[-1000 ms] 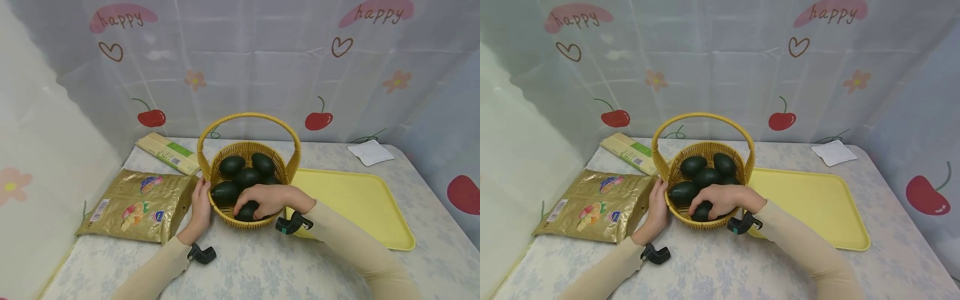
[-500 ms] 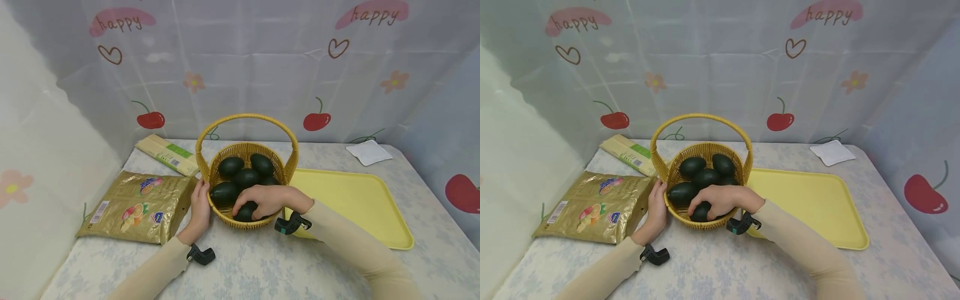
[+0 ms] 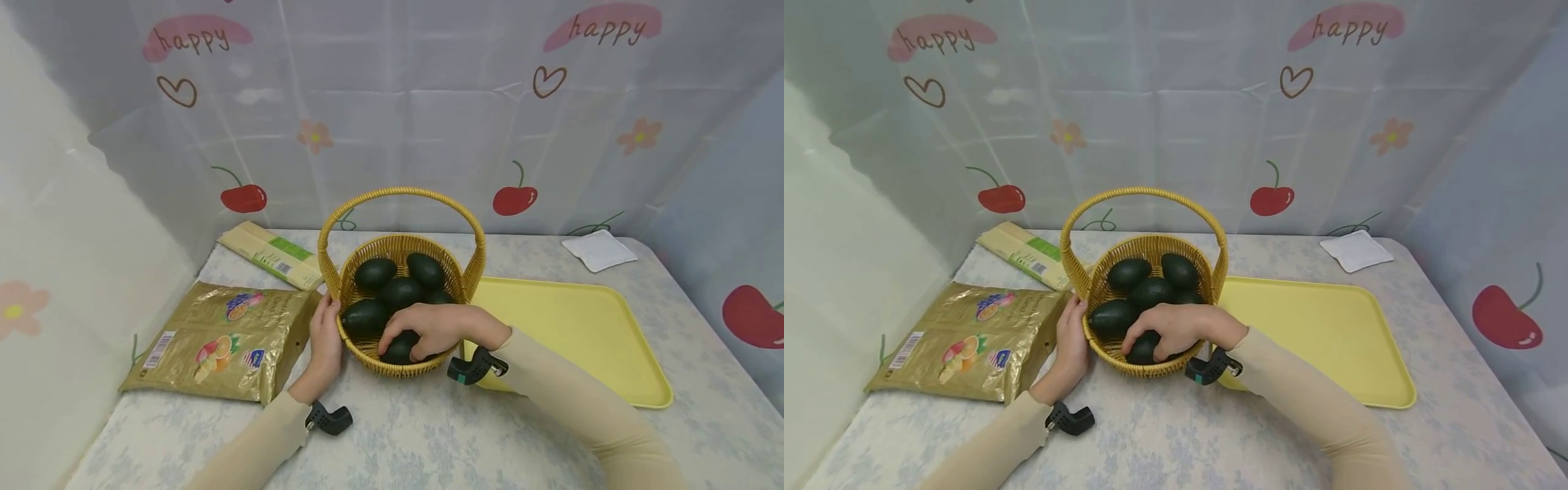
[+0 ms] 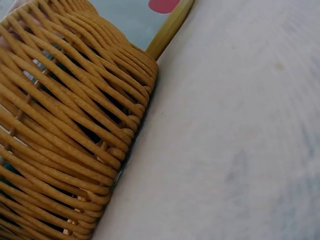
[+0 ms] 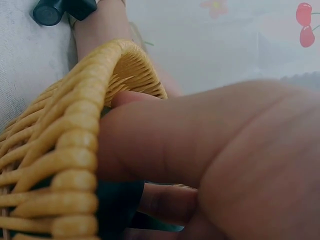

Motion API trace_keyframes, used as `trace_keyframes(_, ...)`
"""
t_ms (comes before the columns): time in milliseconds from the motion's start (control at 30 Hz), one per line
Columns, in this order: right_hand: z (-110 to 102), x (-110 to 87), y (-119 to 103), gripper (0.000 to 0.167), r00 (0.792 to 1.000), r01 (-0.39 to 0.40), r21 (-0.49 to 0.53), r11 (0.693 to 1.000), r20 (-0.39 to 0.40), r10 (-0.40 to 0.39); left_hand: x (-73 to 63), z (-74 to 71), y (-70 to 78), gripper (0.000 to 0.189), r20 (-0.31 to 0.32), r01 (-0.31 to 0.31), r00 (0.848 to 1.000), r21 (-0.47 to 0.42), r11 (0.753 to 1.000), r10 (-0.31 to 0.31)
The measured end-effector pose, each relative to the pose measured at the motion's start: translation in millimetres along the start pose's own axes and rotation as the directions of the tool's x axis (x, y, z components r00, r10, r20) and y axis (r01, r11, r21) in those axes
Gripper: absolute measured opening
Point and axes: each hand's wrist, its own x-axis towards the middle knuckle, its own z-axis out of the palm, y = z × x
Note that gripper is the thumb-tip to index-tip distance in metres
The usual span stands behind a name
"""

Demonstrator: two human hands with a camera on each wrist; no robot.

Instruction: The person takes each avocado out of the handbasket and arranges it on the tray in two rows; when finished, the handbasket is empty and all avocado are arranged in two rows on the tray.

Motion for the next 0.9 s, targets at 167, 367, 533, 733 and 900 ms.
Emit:
trace_keyframes(167,0.6,0.8,-0.2,0.049,1.000,0.002,0.007,1.000,0.004,-0.002,0.0,-2.0,-0.6,0.052,0.005,-0.012,1.000,-0.012,1.000,0.012)
trace_keyframes(367,1.3,3.2,0.4,0.049,1.000,-0.016,-0.009,1.000,0.009,0.016,2.3,-2.8,-2.0,0.051,0.017,-0.019,1.000,-0.027,0.999,0.019)
trace_keyframes(533,2.3,3.7,0.2,0.049,1.000,-0.028,-0.026,0.999,0.009,0.029,3.1,-2.4,-2.4,0.050,0.022,-0.021,1.000,-0.021,1.000,0.022)
trace_keyframes(733,1.6,1.4,-1.6,0.047,0.999,-0.038,-0.010,0.999,-0.002,0.038,2.7,-3.3,-2.7,0.050,0.022,-0.025,0.999,-0.013,1.000,0.025)
trace_keyframes(900,-2.8,-3.0,-4.0,0.045,0.999,-0.037,-0.006,0.999,-0.024,0.037,2.2,-4.0,-2.4,0.050,0.029,-0.027,0.999,-0.005,1.000,0.027)
